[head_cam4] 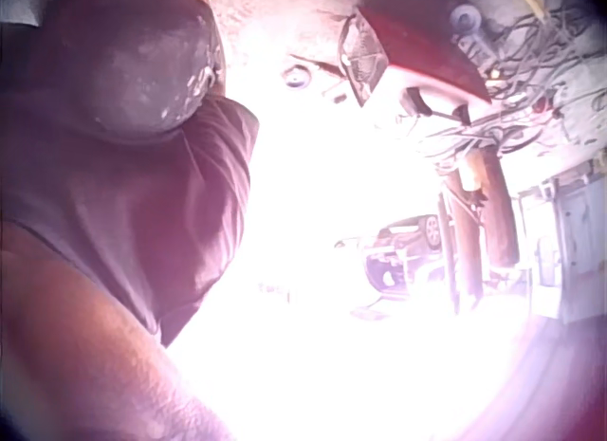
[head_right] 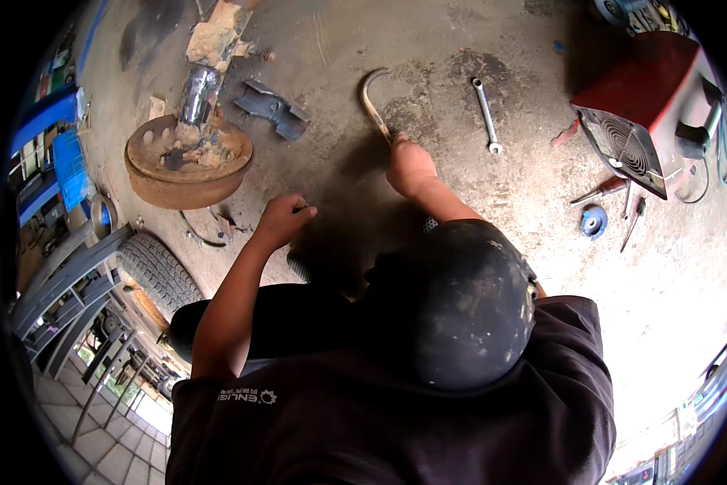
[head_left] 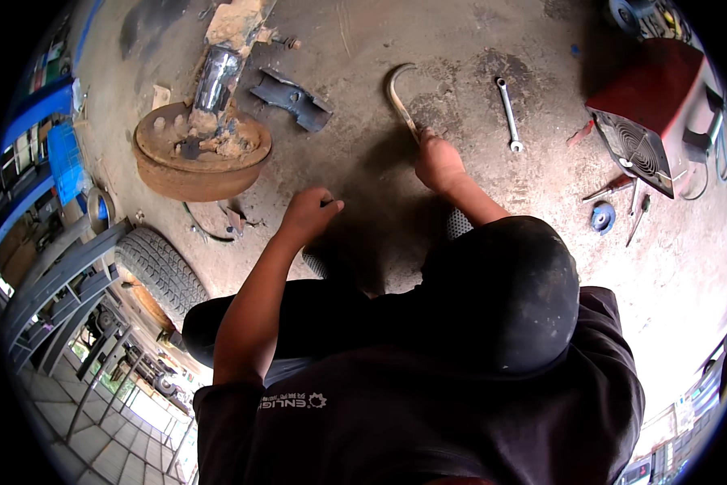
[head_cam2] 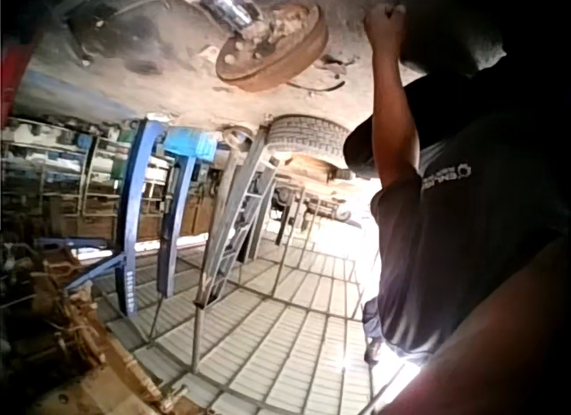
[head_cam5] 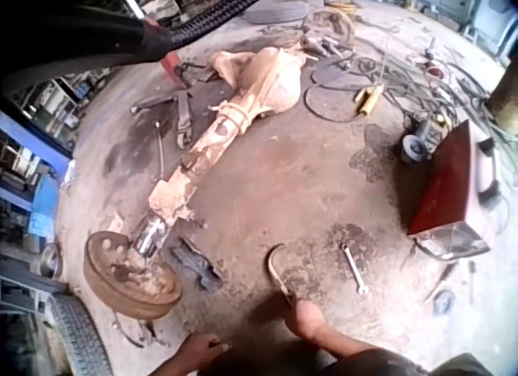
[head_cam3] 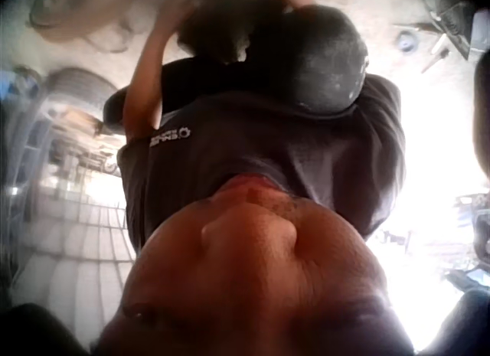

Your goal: The person positions a metal plate onto a rusty brake drum assembly and secures it using pliers. They then use a welding torch to weld the plate to the drum, creating visible sparks. The person is wearing protective gloves during the welding process.

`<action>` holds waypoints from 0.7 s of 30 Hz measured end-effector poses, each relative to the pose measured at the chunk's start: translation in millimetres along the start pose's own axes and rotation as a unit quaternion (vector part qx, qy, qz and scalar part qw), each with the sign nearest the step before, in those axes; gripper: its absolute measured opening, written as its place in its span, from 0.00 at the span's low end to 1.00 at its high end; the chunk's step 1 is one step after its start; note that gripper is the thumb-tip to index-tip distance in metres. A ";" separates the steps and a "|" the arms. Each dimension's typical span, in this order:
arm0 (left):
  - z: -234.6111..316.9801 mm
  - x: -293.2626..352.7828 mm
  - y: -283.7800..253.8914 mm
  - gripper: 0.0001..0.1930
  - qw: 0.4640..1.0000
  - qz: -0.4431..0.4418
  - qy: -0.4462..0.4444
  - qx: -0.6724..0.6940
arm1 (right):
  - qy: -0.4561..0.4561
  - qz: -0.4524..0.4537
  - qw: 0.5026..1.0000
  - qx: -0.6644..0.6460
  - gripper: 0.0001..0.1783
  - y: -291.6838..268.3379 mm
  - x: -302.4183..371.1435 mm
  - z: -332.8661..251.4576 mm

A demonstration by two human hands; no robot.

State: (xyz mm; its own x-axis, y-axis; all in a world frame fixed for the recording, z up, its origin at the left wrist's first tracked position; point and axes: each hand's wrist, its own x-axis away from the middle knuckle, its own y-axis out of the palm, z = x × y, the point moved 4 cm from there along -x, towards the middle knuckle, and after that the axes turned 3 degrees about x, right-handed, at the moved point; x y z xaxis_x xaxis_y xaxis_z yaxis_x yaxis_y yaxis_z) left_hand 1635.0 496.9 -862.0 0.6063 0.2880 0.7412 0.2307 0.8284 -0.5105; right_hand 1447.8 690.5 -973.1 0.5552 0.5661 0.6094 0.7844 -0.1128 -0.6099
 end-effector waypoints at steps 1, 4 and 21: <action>0.1 3.8 -4.0 0.16 1.000 0.018 0.013 0.001 | -0.001 -0.004 1.000 -0.022 0.17 -4.0 -1.1 -5.8; 0.4 10.8 -8.7 0.16 0.999 0.026 0.010 0.041 | -0.046 0.084 0.987 -0.131 0.20 -22.7 15.2 -19.2; -45.6 75.8 24.5 0.17 0.993 0.075 -0.087 -0.005 | -0.281 0.048 0.953 -0.100 0.16 9.0 -65.8 -145.7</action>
State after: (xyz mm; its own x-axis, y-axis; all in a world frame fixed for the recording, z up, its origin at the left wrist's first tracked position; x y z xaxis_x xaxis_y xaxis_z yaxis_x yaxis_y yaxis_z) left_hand 1721.4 517.2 -838.1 0.4939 0.4870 0.7204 0.1551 0.7658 -0.6240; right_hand 1458.6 533.3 -944.8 0.4355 0.8871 0.1533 0.8055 -0.3079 -0.5063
